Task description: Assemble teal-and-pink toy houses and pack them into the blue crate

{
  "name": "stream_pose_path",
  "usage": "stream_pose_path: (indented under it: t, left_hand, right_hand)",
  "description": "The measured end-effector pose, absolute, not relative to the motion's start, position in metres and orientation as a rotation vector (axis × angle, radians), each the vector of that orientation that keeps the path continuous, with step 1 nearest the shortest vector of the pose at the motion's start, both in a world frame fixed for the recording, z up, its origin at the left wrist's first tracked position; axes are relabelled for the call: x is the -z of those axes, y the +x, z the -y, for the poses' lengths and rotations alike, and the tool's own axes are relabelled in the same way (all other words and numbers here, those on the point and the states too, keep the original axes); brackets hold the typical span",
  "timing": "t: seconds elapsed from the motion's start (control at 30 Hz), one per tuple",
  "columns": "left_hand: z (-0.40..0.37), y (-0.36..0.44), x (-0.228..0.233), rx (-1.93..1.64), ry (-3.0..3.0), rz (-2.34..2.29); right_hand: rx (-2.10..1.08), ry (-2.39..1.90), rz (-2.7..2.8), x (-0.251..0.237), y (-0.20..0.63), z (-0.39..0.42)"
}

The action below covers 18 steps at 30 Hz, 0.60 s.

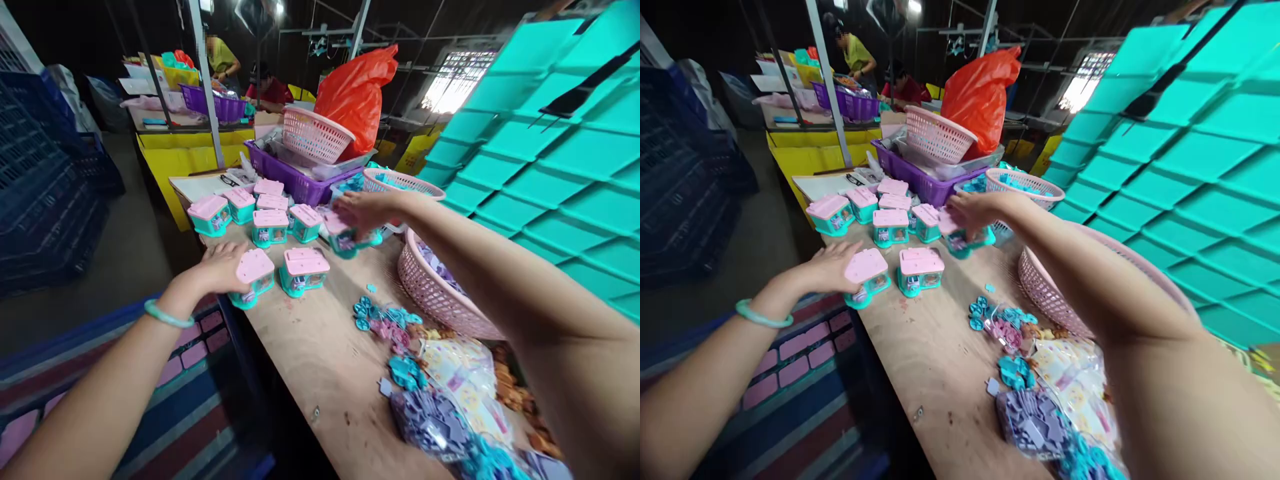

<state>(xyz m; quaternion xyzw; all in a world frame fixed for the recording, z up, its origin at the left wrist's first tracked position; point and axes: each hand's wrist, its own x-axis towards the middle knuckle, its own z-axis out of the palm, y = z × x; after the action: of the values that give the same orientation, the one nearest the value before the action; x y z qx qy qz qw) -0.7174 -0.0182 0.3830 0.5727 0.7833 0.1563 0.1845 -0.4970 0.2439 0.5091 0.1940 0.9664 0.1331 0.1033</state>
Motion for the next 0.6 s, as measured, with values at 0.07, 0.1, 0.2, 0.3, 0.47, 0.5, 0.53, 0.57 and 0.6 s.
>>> stream_pose_path:
  t: [0.07, 0.1, 0.2, 0.3, 0.47, 0.5, 0.53, 0.57, 0.6]
  left_hand:
    - [0.005, -0.702, -0.388, -0.372, 1.659, -2.162]
    - [-0.002, -0.694, -0.390, -0.349, 1.677, -2.123]
    - [-0.025, -0.682, -0.387, -0.302, 1.700, -2.048]
    - [-0.030, -0.684, -0.378, -0.247, 1.734, -1.993]
    - [0.015, -0.696, -0.378, -0.330, 1.778, -1.965]
    - [0.028, -0.699, -0.379, -0.342, 1.746, -1.988]
    - [0.042, -0.703, -0.381, -0.346, 1.704, -2.025]
    - [0.055, -0.707, -0.382, -0.347, 1.659, -2.065]
    - [0.068, -0.712, -0.382, -0.351, 1.615, -2.103]
  right_hand:
    - [-0.264, 0.557, -2.672, -0.486, -0.460, -0.236]
    - [-0.209, 0.529, -2.610, -0.473, -0.449, -0.232]
    - [-0.126, 0.490, -2.591, -0.435, -0.440, -0.227]
    - [-0.019, 0.462, -2.599, -0.413, -0.448, -0.229]
    - [0.036, 0.450, -2.645, -0.410, -0.466, -0.208]
    - [0.037, 0.458, -2.652, -0.412, -0.472, -0.198]
    - [0.033, 0.457, -2.658, -0.414, -0.479, -0.186]
    - [0.011, 0.454, -2.682, -0.416, -0.487, -0.174]
    - [-0.022, 0.438, -2.711, -0.418, -0.497, -0.162]
